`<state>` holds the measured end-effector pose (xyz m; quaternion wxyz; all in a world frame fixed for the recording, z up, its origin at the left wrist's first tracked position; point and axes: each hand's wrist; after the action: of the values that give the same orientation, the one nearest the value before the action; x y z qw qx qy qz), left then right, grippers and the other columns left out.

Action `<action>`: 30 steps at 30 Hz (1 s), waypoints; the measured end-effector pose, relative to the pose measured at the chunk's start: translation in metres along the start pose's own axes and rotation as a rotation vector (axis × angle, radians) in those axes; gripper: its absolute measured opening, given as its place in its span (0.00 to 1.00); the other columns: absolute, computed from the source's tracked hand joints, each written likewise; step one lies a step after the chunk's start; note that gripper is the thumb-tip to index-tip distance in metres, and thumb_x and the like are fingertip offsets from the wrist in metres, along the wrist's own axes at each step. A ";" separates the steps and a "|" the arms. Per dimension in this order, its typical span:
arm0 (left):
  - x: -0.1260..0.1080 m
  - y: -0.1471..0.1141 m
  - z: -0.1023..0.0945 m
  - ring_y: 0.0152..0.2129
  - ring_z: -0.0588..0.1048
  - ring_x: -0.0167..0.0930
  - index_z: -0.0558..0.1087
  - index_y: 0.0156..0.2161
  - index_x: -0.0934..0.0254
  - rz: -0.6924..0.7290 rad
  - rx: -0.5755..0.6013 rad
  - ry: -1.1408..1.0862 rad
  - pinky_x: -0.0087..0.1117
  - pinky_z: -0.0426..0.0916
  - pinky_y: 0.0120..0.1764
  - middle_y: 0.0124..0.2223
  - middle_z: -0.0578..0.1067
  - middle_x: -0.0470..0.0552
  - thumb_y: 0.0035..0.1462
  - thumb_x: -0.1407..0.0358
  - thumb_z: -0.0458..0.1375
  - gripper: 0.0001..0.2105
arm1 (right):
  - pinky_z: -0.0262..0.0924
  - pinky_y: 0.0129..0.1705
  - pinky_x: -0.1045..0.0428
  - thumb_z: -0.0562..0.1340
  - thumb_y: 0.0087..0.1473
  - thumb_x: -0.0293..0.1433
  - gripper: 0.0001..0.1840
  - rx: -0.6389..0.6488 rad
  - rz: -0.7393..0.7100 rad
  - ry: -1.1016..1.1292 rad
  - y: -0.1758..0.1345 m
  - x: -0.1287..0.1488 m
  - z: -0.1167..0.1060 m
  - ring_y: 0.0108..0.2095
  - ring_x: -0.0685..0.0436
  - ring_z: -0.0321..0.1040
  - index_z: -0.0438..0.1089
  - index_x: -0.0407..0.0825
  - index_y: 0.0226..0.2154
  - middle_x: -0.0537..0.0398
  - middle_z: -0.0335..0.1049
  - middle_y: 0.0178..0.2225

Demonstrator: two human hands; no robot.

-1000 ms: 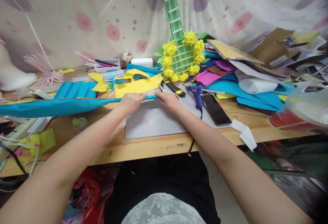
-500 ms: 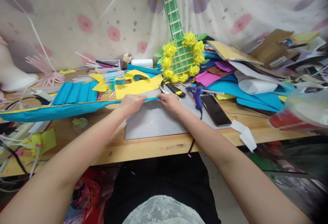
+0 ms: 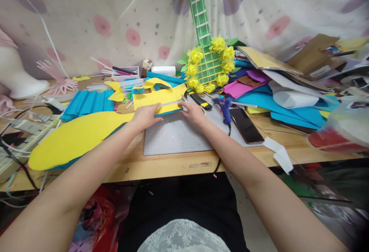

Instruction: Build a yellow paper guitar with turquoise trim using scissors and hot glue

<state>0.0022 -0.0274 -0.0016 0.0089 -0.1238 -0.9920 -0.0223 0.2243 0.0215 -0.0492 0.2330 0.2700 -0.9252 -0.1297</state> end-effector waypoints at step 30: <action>0.064 -0.013 -0.025 0.47 0.71 0.39 0.61 0.58 0.62 -0.047 0.324 -0.021 0.32 0.64 0.44 0.52 0.72 0.56 0.42 0.51 0.60 0.37 | 0.52 0.55 0.43 0.62 0.51 0.44 0.35 0.213 -0.259 -0.015 0.029 0.035 0.032 0.54 0.36 0.60 0.59 0.40 0.55 0.38 0.63 0.54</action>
<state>-0.0623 -0.0258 0.0240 0.0179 -0.0977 -0.9853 0.1392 0.1696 0.0291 -0.0535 0.1773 0.4094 -0.8928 -0.0617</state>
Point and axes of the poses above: each hand's wrist, its own y-axis towards the middle knuckle, its own z-axis out of the palm, x = y × z
